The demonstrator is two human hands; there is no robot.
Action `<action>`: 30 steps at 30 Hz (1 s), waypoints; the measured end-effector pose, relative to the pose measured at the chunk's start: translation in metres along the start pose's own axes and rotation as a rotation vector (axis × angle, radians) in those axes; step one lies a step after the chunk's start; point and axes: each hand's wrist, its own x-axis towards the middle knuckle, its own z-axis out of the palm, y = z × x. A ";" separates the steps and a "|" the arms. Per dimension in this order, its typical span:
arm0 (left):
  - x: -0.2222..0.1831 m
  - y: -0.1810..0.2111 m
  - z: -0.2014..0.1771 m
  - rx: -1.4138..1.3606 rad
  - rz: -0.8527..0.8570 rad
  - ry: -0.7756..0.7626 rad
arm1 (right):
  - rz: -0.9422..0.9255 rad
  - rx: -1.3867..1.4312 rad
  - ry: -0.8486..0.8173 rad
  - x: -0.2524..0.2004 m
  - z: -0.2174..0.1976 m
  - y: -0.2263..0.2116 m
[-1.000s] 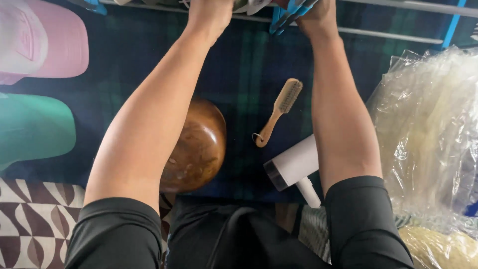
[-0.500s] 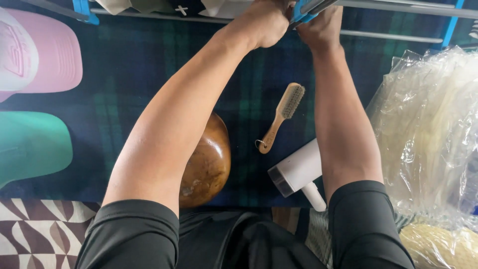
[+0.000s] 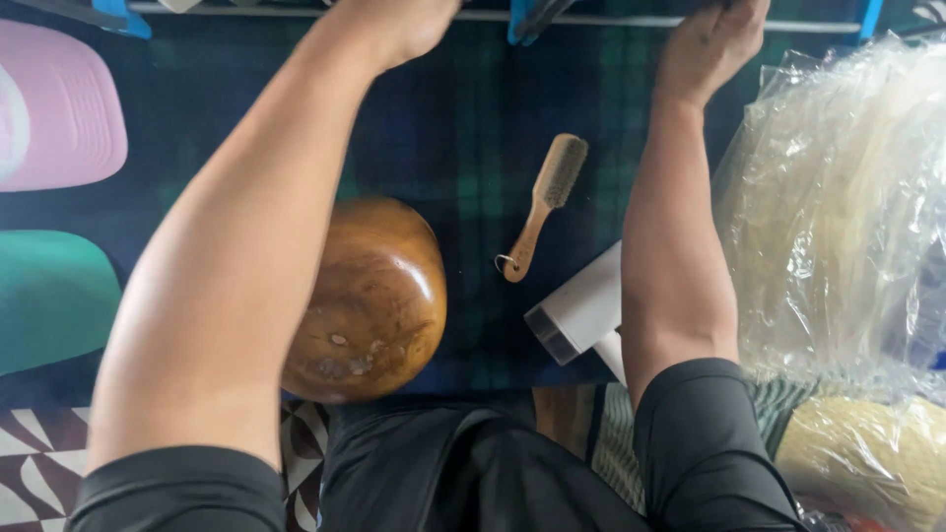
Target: Cleaning and steaming baseball caps using a wooden form, brush, and handheld steamer before packaging them.
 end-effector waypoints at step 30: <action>-0.052 0.130 0.073 -0.524 0.040 -0.092 | 0.692 -0.262 -0.074 0.005 -0.197 -0.200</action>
